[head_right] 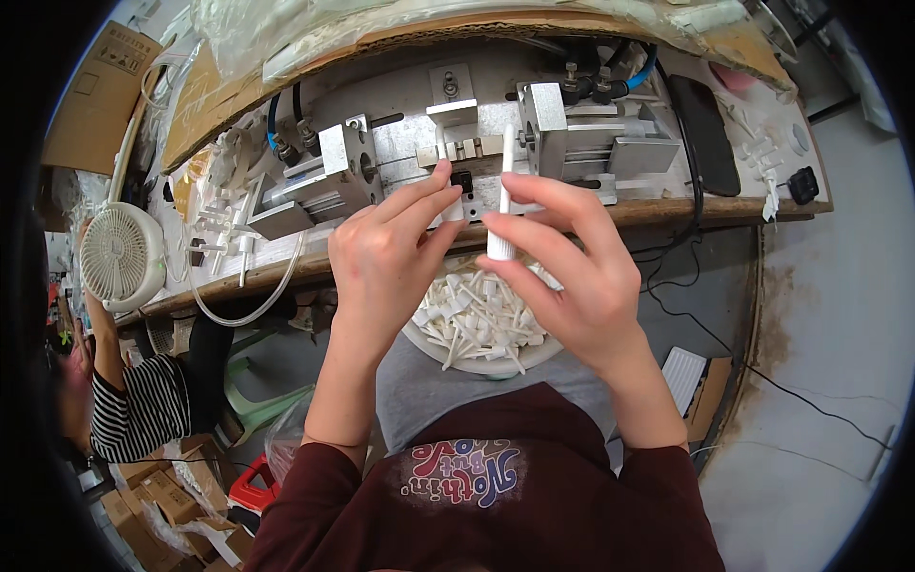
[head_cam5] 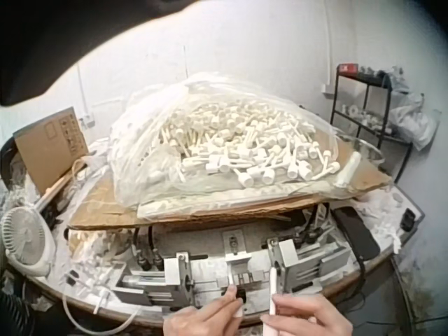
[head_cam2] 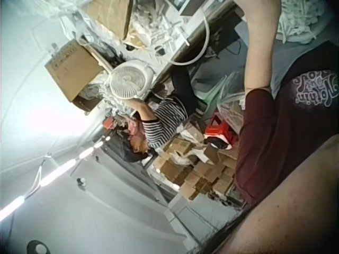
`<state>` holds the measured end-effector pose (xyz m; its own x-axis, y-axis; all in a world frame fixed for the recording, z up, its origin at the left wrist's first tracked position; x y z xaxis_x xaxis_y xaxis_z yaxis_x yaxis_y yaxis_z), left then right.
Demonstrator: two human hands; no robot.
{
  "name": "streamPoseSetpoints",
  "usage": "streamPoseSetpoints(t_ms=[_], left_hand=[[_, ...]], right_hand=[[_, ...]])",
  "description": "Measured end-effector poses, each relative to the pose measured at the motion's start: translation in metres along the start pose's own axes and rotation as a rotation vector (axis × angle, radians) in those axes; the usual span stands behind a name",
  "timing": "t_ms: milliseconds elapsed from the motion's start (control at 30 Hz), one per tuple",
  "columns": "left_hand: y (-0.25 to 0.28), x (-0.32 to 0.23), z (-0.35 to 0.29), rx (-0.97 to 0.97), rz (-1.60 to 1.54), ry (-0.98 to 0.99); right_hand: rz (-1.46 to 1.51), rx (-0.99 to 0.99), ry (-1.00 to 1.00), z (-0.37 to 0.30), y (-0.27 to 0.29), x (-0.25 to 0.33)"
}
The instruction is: Assembling small white plastic components using a pneumatic assembly machine on a workbench.
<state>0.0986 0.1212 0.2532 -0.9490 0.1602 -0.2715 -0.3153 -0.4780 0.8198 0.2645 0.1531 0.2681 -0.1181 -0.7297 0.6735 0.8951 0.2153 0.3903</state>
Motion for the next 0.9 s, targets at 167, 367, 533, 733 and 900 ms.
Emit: streamPoseSetpoints(t_ms=[167,367,533,733,900], left_hand=[[0.01,0.0,-0.013,0.053,-0.114,-0.042],[0.011,-0.007,-0.05,0.372,-0.398,-0.04],[-0.02,-0.01,-0.081,0.442,-0.435,-0.031],[-0.059,-0.015,-0.095,0.372,-0.392,-0.018],[-0.054,-0.015,-0.095,0.295,-0.357,0.027]], right_hand=[[-0.117,0.048,0.067,0.012,-0.008,-0.007],[-0.345,0.182,0.203,0.01,-0.036,-0.017],[-0.467,0.286,0.11,0.02,-0.047,-0.015],[-0.471,0.32,0.058,0.023,-0.05,-0.013],[-0.448,0.322,0.053,0.026,-0.048,-0.016]])
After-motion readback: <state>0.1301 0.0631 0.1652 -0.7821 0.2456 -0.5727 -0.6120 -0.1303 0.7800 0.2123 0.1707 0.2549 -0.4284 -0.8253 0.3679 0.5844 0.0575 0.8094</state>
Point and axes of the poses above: each hand's wrist, its own z-axis towards the middle knuckle, its own y-axis out of the back of the hand, x = y × z, the point moved 4 cm from there along z, towards the middle knuckle, and after that the axes turned 7 degrees about z, right-handed, at the moved point
